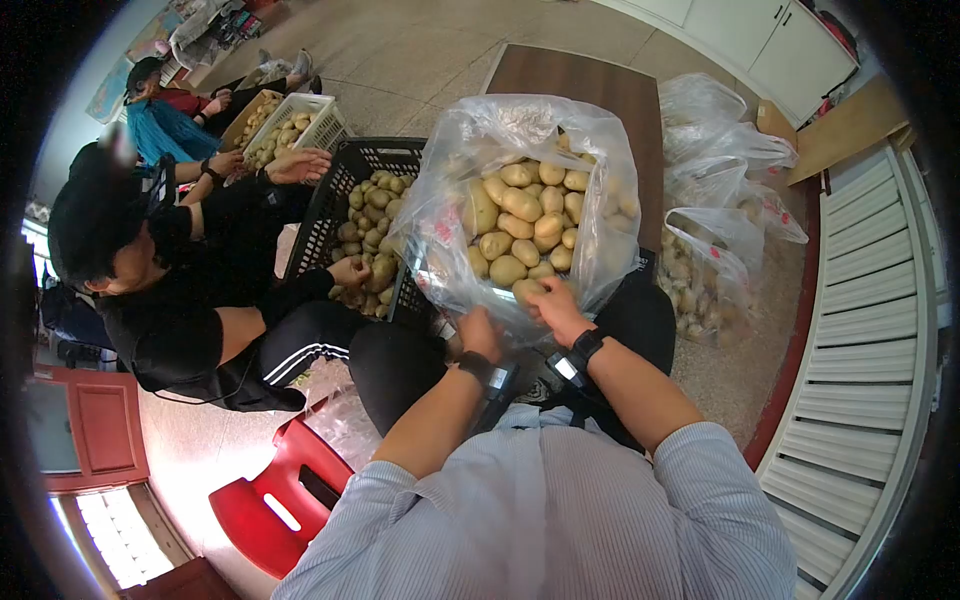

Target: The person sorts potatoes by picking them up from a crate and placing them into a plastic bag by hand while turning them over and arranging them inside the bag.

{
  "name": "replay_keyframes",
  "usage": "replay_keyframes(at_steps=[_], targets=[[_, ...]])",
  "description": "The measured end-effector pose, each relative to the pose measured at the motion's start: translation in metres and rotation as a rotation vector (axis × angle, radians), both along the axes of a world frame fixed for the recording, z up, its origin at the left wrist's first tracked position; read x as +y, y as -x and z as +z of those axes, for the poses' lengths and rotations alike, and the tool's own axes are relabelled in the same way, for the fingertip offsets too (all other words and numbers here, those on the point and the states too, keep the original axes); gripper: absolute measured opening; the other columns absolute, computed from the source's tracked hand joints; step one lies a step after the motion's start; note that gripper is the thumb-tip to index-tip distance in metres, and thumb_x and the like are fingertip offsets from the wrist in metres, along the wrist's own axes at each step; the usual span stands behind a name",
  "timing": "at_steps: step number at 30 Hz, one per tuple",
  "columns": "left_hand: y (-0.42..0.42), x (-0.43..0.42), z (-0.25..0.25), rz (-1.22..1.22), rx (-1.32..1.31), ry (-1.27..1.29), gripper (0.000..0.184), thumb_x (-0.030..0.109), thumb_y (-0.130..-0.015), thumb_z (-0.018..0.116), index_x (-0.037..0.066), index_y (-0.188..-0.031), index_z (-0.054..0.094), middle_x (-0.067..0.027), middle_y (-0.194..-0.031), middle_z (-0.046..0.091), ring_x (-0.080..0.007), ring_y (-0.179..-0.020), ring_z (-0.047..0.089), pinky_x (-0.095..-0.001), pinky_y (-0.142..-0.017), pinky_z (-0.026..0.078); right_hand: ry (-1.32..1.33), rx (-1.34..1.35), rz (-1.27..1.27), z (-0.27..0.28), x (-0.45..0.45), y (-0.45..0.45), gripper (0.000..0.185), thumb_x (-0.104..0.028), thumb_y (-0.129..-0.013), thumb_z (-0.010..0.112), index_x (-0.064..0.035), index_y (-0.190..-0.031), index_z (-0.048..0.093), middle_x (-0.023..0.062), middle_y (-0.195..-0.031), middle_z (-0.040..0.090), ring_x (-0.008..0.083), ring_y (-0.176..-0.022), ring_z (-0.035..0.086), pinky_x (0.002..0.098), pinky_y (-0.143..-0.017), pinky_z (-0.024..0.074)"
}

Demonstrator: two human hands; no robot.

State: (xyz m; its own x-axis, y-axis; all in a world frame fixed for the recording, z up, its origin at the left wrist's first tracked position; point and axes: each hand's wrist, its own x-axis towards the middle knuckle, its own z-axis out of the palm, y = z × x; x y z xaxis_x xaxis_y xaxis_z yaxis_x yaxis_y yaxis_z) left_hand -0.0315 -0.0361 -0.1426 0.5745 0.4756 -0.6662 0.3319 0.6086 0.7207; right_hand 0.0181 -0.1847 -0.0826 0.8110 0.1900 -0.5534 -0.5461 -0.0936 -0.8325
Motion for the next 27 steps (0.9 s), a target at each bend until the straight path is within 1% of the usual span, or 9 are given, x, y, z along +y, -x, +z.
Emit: replay_keyframes(at_steps=[9, 12, 14, 15, 18, 20, 21, 23, 27], targets=[[-0.002, 0.000, 0.011, -0.007, 0.031, 0.018, 0.026, 0.018, -0.081, 0.057, -0.004, -0.094, 0.060, -0.0082, -0.083, 0.059, -0.0183, -0.066, 0.054, -0.0340, -0.057, 0.046, -0.141, 0.093, -0.049, 0.006, -0.001, -0.001, 0.044, -0.021, -0.095, 0.061, -0.0070, -0.134, 0.046, 0.0077, -0.098, 0.064, 0.0155, -0.074, 0.064, 0.0283, -0.061, 0.0522], [0.000, -0.003, 0.035, 0.012, 0.081, -0.066, 0.027, 0.018, -0.082, 0.056, -0.007, -0.092, 0.060, -0.0083, -0.080, 0.060, -0.0200, -0.063, 0.054, -0.0358, -0.059, 0.045, -0.165, 0.101, -0.051, 0.006, 0.000, -0.002, 0.043, -0.022, -0.096, 0.059, -0.0067, -0.134, 0.046, 0.0073, -0.100, 0.063, 0.0154, -0.074, 0.064, 0.0278, -0.061, 0.0518], [0.001, -0.004, 0.046, 0.032, 0.241, -0.358, 0.030, 0.020, -0.084, 0.055, -0.008, -0.093, 0.060, -0.0096, -0.078, 0.061, -0.0230, -0.063, 0.055, -0.0373, -0.061, 0.046, -0.180, 0.108, -0.054, 0.009, 0.002, -0.002, 0.042, -0.023, -0.098, 0.058, -0.0067, -0.134, 0.046, 0.0069, -0.101, 0.063, 0.0155, -0.075, 0.064, 0.0273, -0.062, 0.0512], [0.002, -0.002, 0.045, 0.033, 0.241, -0.359, 0.030, 0.020, -0.084, 0.055, -0.008, -0.093, 0.060, -0.0096, -0.078, 0.061, -0.0230, -0.063, 0.055, -0.0373, -0.061, 0.046, -0.180, 0.109, -0.053, 0.012, 0.003, -0.001, 0.042, -0.023, -0.098, 0.058, -0.0067, -0.134, 0.046, 0.0069, -0.101, 0.063, 0.0155, -0.075, 0.064, 0.0273, -0.062, 0.0512], [0.008, 0.003, 0.040, -0.072, 0.185, -0.424, 0.032, 0.024, -0.087, 0.054, -0.007, -0.091, 0.060, -0.0102, -0.078, 0.062, -0.0277, -0.062, 0.057, -0.0379, -0.062, 0.046, -0.185, 0.084, -0.036, 0.020, 0.006, 0.000, 0.041, -0.025, -0.098, 0.057, -0.0061, -0.133, 0.048, 0.0068, -0.101, 0.063, 0.0153, -0.076, 0.064, 0.0268, -0.063, 0.0506], [0.007, 0.000, 0.032, 0.072, -0.138, -0.502, 0.036, 0.031, -0.090, 0.054, -0.004, -0.094, 0.059, -0.0093, -0.076, 0.061, -0.0251, -0.058, 0.057, -0.0349, -0.057, 0.046, -0.181, 0.038, 0.049, 0.025, 0.011, 0.002, 0.041, -0.028, -0.099, 0.057, -0.0057, -0.132, 0.050, 0.0057, -0.101, 0.063, 0.0145, -0.077, 0.064, 0.0267, -0.063, 0.0504], [0.008, 0.003, 0.044, 0.072, -0.137, -0.502, 0.036, 0.031, -0.090, 0.054, -0.004, -0.094, 0.059, -0.0093, -0.076, 0.061, -0.0251, -0.058, 0.057, -0.0349, -0.057, 0.046, -0.181, 0.039, 0.049, 0.025, 0.013, 0.003, 0.041, -0.028, -0.099, 0.057, -0.0057, -0.132, 0.050, 0.0057, -0.101, 0.063, 0.0145, -0.077, 0.064, 0.0267, -0.063, 0.0504], [0.009, 0.012, 0.090, -0.197, -0.053, -0.065, 0.036, 0.035, -0.092, 0.054, 0.000, -0.099, 0.058, -0.0067, -0.074, 0.060, -0.0199, -0.053, 0.057, -0.0306, -0.051, 0.045, -0.205, 0.000, 0.171, 0.023, 0.018, 0.005, 0.040, -0.032, -0.100, 0.055, -0.0053, -0.129, 0.052, 0.0043, -0.099, 0.063, 0.0128, -0.075, 0.063, 0.0263, -0.062, 0.0502], [0.005, 0.016, 0.101, -0.271, -0.072, 0.305, 0.034, 0.036, -0.095, 0.054, 0.003, -0.104, 0.057, -0.0055, -0.073, 0.061, -0.0155, -0.052, 0.058, -0.0272, -0.048, 0.046, -0.119, -0.148, 0.272, 0.015, 0.029, 0.010, 0.038, -0.035, -0.102, 0.052, -0.0047, -0.124, 0.056, 0.0030, -0.095, 0.063, 0.0112, -0.074, 0.061, 0.0260, -0.063, 0.0499]])
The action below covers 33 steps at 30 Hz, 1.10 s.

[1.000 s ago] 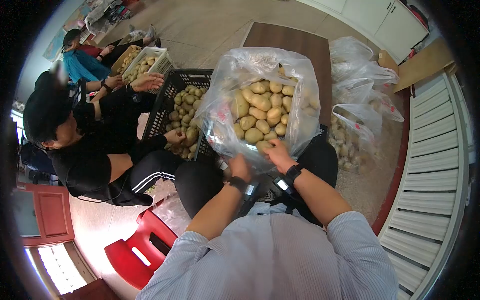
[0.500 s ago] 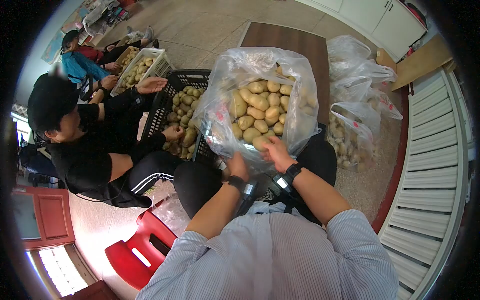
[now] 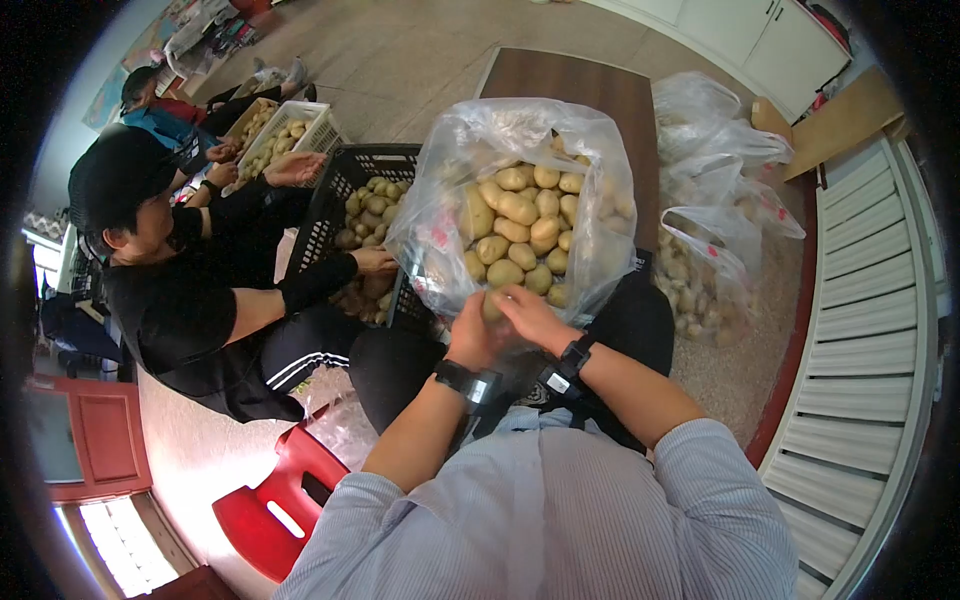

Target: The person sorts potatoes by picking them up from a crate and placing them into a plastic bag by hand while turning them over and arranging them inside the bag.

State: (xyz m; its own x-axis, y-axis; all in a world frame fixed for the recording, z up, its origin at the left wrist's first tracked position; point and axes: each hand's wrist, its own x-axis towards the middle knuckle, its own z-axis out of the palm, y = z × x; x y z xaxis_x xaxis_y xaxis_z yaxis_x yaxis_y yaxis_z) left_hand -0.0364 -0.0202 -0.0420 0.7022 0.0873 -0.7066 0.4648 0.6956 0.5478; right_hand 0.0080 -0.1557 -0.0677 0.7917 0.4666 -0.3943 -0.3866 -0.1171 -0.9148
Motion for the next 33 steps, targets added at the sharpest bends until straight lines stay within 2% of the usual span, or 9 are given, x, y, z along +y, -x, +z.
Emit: replay_keyframes(at_steps=[3, 5, 6, 8, 11, 18, 24, 29, 33], targets=[[-0.002, 0.008, -0.007, -0.060, -0.193, -0.008, 0.033, 0.036, -0.098, 0.053, 0.004, -0.105, 0.058, -0.0048, -0.075, 0.062, -0.0175, -0.054, 0.060, -0.0291, -0.048, 0.048, 0.138, -0.282, 0.010, -0.002, -0.003, -0.005, 0.042, -0.032, -0.099, 0.054, 0.0037, -0.119, 0.060, 0.0143, -0.097, 0.066, 0.0236, -0.082, 0.064, 0.0371, -0.075, 0.0515], [-0.010, 0.017, -0.009, -0.030, -0.073, 0.247, 0.034, 0.035, -0.098, 0.054, 0.005, -0.113, 0.056, -0.0083, -0.095, 0.063, -0.0212, -0.073, 0.061, -0.0362, -0.062, 0.053, 0.274, -0.275, -0.017, 0.004, -0.008, -0.011, 0.037, -0.028, -0.096, 0.057, 0.0052, -0.111, 0.063, 0.0195, -0.094, 0.065, 0.0306, -0.086, 0.065, 0.0408, -0.079, 0.0507], [-0.013, 0.024, -0.004, -0.031, -0.074, 0.247, 0.034, 0.035, -0.098, 0.054, 0.005, -0.113, 0.056, -0.0083, -0.095, 0.063, -0.0212, -0.073, 0.061, -0.0362, -0.062, 0.053, 0.274, -0.276, -0.017, 0.007, -0.011, -0.013, 0.037, -0.028, -0.096, 0.057, 0.0052, -0.111, 0.063, 0.0195, -0.094, 0.065, 0.0306, -0.086, 0.065, 0.0408, -0.079, 0.0507], [-0.019, 0.039, 0.014, -0.011, -0.163, 0.228, 0.031, 0.032, -0.101, 0.052, 0.004, -0.113, 0.055, -0.0092, -0.097, 0.063, -0.0202, -0.081, 0.061, -0.0357, -0.068, 0.053, 0.467, -0.706, -0.122, 0.012, -0.019, -0.016, 0.029, -0.022, -0.093, 0.059, 0.0030, -0.107, 0.064, 0.0218, -0.097, 0.065, 0.0371, -0.094, 0.063, 0.0432, -0.083, 0.0495], [-0.035, 0.064, 0.029, 0.114, -0.193, 0.200, 0.032, 0.032, -0.101, 0.050, 0.002, -0.112, 0.055, -0.0124, -0.099, 0.062, -0.0241, -0.085, 0.060, -0.0370, -0.071, 0.053, 0.690, -0.770, -0.206, 0.004, -0.030, -0.019, 0.023, -0.017, -0.089, 0.060, -0.0004, -0.105, 0.064, 0.0205, -0.105, 0.063, 0.0407, -0.102, 0.058, 0.0460, -0.087, 0.0473], [-0.075, 0.145, 0.025, 0.403, -0.226, 0.135, 0.032, 0.024, -0.101, 0.046, -0.002, -0.120, 0.051, -0.0165, -0.110, 0.060, -0.0330, -0.095, 0.060, -0.0450, -0.085, 0.055, 1.075, -0.732, -0.159, 0.002, -0.030, -0.006, 0.026, -0.008, -0.081, 0.061, -0.0030, -0.106, 0.057, 0.0194, -0.112, 0.055, 0.0410, -0.109, 0.051, 0.0514, -0.092, 0.0427], [-0.084, 0.186, 0.022, 0.489, -0.152, 0.008, 0.033, 0.021, -0.102, 0.042, 0.001, -0.126, 0.052, -0.0141, -0.122, 0.059, -0.0333, -0.110, 0.058, -0.0487, -0.088, 0.055, 1.141, -0.764, -0.116, -0.007, -0.032, -0.006, 0.025, -0.003, -0.079, 0.060, -0.0010, -0.104, 0.055, 0.0191, -0.112, 0.053, 0.0401, -0.107, 0.050, 0.0516, -0.091, 0.0438], [-0.081, 0.207, 0.022, 0.528, -0.068, -0.048, 0.031, 0.014, -0.100, 0.046, 0.002, -0.129, 0.051, -0.0148, -0.128, 0.055, -0.0336, -0.117, 0.055, -0.0518, -0.084, 0.059, 1.187, -0.808, -0.035, -0.007, -0.036, -0.004, 0.024, -0.002, -0.079, 0.060, -0.0008, -0.103, 0.055, 0.0186, -0.111, 0.053, 0.0391, -0.106, 0.051, 0.0469, -0.087, 0.0482], [-0.081, 0.231, -0.027, 0.519, -0.104, -0.146, 0.030, 0.014, -0.098, 0.049, -0.003, -0.123, 0.052, -0.0160, -0.126, 0.053, -0.0349, -0.111, 0.057, -0.0493, -0.075, 0.062, 1.253, -0.852, 0.012, -0.008, -0.036, -0.002, 0.024, -0.002, -0.077, 0.062, -0.0021, -0.100, 0.056, 0.0177, -0.106, 0.056, 0.0373, -0.102, 0.054, 0.0426, -0.084, 0.0509]])
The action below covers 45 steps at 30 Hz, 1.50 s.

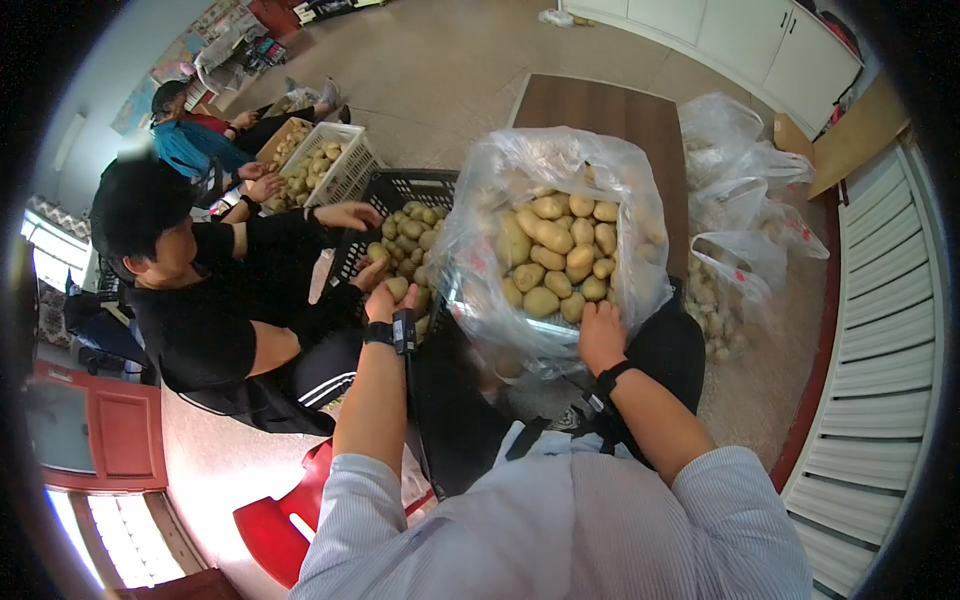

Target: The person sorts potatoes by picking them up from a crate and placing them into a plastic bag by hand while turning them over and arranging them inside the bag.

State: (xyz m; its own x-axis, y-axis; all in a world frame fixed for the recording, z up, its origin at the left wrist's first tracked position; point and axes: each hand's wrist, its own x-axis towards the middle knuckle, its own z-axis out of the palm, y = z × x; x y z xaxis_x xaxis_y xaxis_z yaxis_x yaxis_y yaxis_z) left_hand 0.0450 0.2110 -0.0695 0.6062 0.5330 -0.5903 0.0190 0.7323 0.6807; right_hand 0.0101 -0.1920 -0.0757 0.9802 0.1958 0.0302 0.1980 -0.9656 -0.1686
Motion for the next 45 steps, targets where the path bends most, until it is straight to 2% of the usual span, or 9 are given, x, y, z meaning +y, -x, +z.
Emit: replay_keyframes(at_steps=[8, 13, 14, 18, 20, 23, 29, 38, 45], targets=[[0.009, 0.044, -0.089, -0.275, 0.037, -0.852, 0.028, 0.017, -0.092, 0.056, -0.008, -0.103, 0.061, -0.0183, -0.106, 0.062, -0.0319, -0.088, 0.067, -0.0429, -0.063, 0.061, 0.140, -0.002, 0.020, -0.006, -0.003, 0.001, 0.022, -0.009, -0.080, 0.062, -0.0063, -0.101, 0.058, 0.0174, -0.104, 0.061, 0.0357, -0.096, 0.059, 0.0476, -0.081, 0.0490], [0.015, 0.050, -0.051, -0.796, 0.708, -1.618, 0.071, 0.069, -0.072, 0.065, 0.005, -0.103, 0.071, -0.0209, -0.096, 0.071, -0.0367, -0.093, 0.069, -0.0445, -0.079, 0.055, 0.041, 0.133, -0.098, 0.010, 0.001, 0.002, 0.027, -0.017, -0.080, 0.064, -0.0045, -0.104, 0.057, 0.0183, -0.105, 0.062, 0.0385, -0.094, 0.064, 0.0494, -0.080, 0.0510], [0.019, 0.044, -0.039, -0.816, 0.684, -1.664, 0.056, 0.058, -0.076, 0.068, 0.009, -0.103, 0.071, -0.0171, -0.100, 0.071, -0.0345, -0.090, 0.069, -0.0425, -0.075, 0.055, 0.004, 0.184, -0.117, 0.009, 0.000, 0.001, 0.027, -0.017, -0.081, 0.064, -0.0038, -0.104, 0.056, 0.0189, -0.105, 0.062, 0.0385, -0.094, 0.065, 0.0502, -0.081, 0.0510], [0.011, 0.017, -0.005, -0.757, 0.676, -1.467, 0.038, 0.039, -0.084, 0.065, 0.008, -0.106, 0.064, -0.0123, -0.103, 0.067, -0.0316, -0.088, 0.069, -0.0425, -0.070, 0.056, -0.214, 0.242, -0.185, 0.018, -0.001, -0.005, 0.033, -0.017, -0.082, 0.063, 0.0005, -0.107, 0.051, 0.0238, -0.103, 0.063, 0.0431, -0.094, 0.064, 0.0539, -0.083, 0.0501], [0.007, -0.002, -0.001, -0.333, 0.267, -0.695, 0.033, 0.030, -0.088, 0.060, 0.004, -0.109, 0.059, -0.0125, -0.103, 0.063, -0.0320, -0.087, 0.067, -0.0436, -0.069, 0.057, -0.413, 0.221, -0.195, 0.020, -0.001, -0.005, 0.037, -0.016, -0.083, 0.061, 0.0024, -0.111, 0.046, 0.0269, -0.102, 0.062, 0.0475, -0.096, 0.061, 0.0538, -0.085, 0.0486], [0.001, -0.030, 0.021, -0.206, 0.003, -0.224, 0.027, 0.017, -0.094, 0.054, -0.001, -0.114, 0.052, -0.0128, -0.102, 0.056, -0.0324, -0.086, 0.066, -0.0453, -0.068, 0.059, -0.543, 0.126, -0.140, 0.012, 0.004, -0.008, 0.037, -0.017, -0.084, 0.063, 0.0031, -0.112, 0.048, 0.0278, -0.103, 0.061, 0.0471, -0.100, 0.058, 0.0517, -0.086, 0.0478], [0.001, -0.090, 0.060, -0.649, -0.024, -0.359, 0.032, 0.023, -0.095, 0.056, 0.002, -0.118, 0.053, -0.0116, -0.106, 0.062, -0.0247, -0.078, 0.064, -0.0342, -0.062, 0.052, -0.705, 0.128, -0.053, 0.023, 0.019, -0.016, 0.049, -0.022, -0.083, 0.070, 0.0036, -0.121, 0.052, 0.0276, -0.110, 0.060, 0.0442, -0.104, 0.058, 0.0473, -0.089, 0.0475], [0.010, -0.129, 0.089, -1.106, -0.002, -0.220, 0.050, 0.046, -0.095, 0.056, 0.006, -0.124, 0.053, -0.0104, -0.107, 0.064, -0.0225, -0.078, 0.068, -0.0306, -0.058, 0.050, -0.991, 0.518, 0.093, 0.049, 0.078, -0.034, 0.043, -0.034, -0.098, 0.058, 0.0030, -0.120, 0.052, 0.0145, -0.093, 0.067, 0.0198, -0.075, 0.067, 0.0334, -0.062, 0.0523], [0.000, -0.116, 0.061, -1.194, -0.141, -0.084, 0.035, 0.035, -0.099, 0.056, 0.007, -0.121, 0.054, -0.0071, -0.096, 0.067, -0.0206, -0.071, 0.068, -0.0302, -0.056, 0.053, -0.936, 0.241, 0.223, 0.066, 0.089, -0.031, 0.046, -0.039, -0.101, 0.050, 0.0041, -0.114, 0.056, 0.0215, -0.088, 0.065, 0.0333, -0.083, 0.066, 0.0418, -0.076, 0.0497]])
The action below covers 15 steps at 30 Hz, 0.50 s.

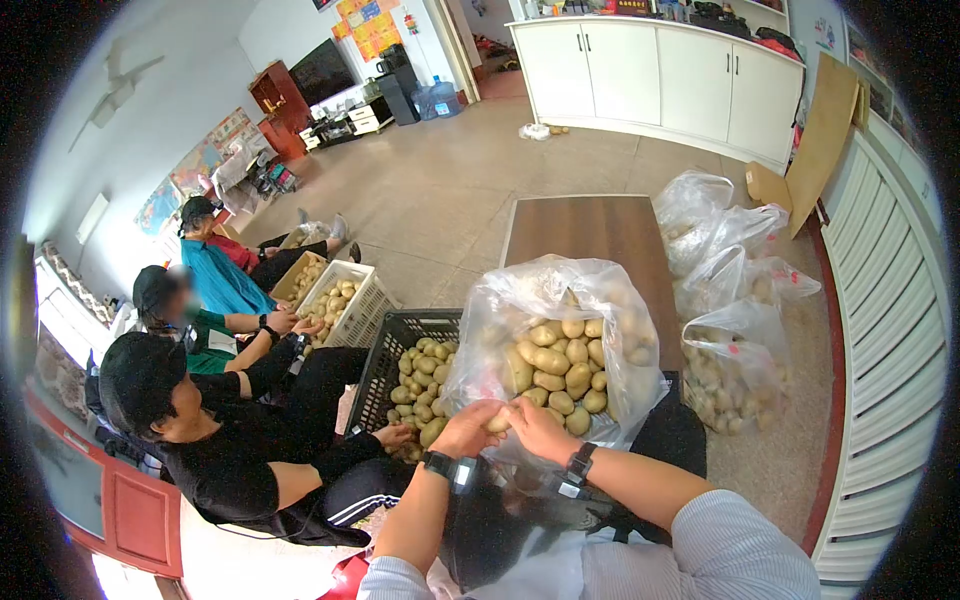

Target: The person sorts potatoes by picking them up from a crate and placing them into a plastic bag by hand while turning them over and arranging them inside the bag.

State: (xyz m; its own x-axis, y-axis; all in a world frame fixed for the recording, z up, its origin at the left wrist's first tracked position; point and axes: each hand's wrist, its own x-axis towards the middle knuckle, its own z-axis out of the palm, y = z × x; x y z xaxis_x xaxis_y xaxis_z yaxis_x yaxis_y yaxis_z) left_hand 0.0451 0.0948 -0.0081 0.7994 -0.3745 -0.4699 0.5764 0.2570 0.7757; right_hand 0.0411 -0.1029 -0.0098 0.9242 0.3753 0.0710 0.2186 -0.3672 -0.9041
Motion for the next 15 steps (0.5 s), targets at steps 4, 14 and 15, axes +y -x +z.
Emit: replay_keyframes(at_steps=[4, 14, 15], targets=[[-0.002, 0.010, -0.005, 0.225, -0.001, 0.064, 0.032, 0.032, -0.099, 0.056, 0.006, -0.117, 0.056, -0.0083, -0.098, 0.066, -0.0210, -0.072, 0.064, -0.0332, -0.060, 0.053, 0.111, -0.047, -0.013, -0.007, -0.022, 0.002, 0.036, -0.032, -0.098, 0.053, -0.0021, -0.118, 0.054, 0.0220, -0.103, 0.064, 0.0416, -0.092, 0.064, 0.0481, -0.078, 0.0497], [-0.023, 0.095, -0.110, 0.527, -0.661, -0.997, 0.049, 0.041, -0.082, 0.073, 0.007, -0.116, 0.066, -0.0167, -0.110, 0.069, -0.0355, -0.103, 0.064, -0.0411, -0.090, 0.051, 0.621, -0.391, -0.021, -0.029, -0.066, 0.013, 0.033, -0.009, -0.084, 0.055, -0.0092, -0.117, 0.060, 0.0118, -0.117, 0.055, 0.0349, -0.083, 0.065, 0.0466, -0.073, 0.0530], [-0.024, 0.105, -0.124, 0.532, -0.589, -1.070, 0.050, 0.041, -0.082, 0.074, 0.007, -0.117, 0.065, -0.0170, -0.109, 0.069, -0.0356, -0.102, 0.065, -0.0411, -0.090, 0.051, 0.620, -0.393, -0.024, -0.030, -0.065, 0.013, 0.033, -0.009, -0.084, 0.055, -0.0092, -0.117, 0.060, 0.0118, -0.117, 0.055, 0.0349, -0.083, 0.065, 0.0466, -0.073, 0.0530]])
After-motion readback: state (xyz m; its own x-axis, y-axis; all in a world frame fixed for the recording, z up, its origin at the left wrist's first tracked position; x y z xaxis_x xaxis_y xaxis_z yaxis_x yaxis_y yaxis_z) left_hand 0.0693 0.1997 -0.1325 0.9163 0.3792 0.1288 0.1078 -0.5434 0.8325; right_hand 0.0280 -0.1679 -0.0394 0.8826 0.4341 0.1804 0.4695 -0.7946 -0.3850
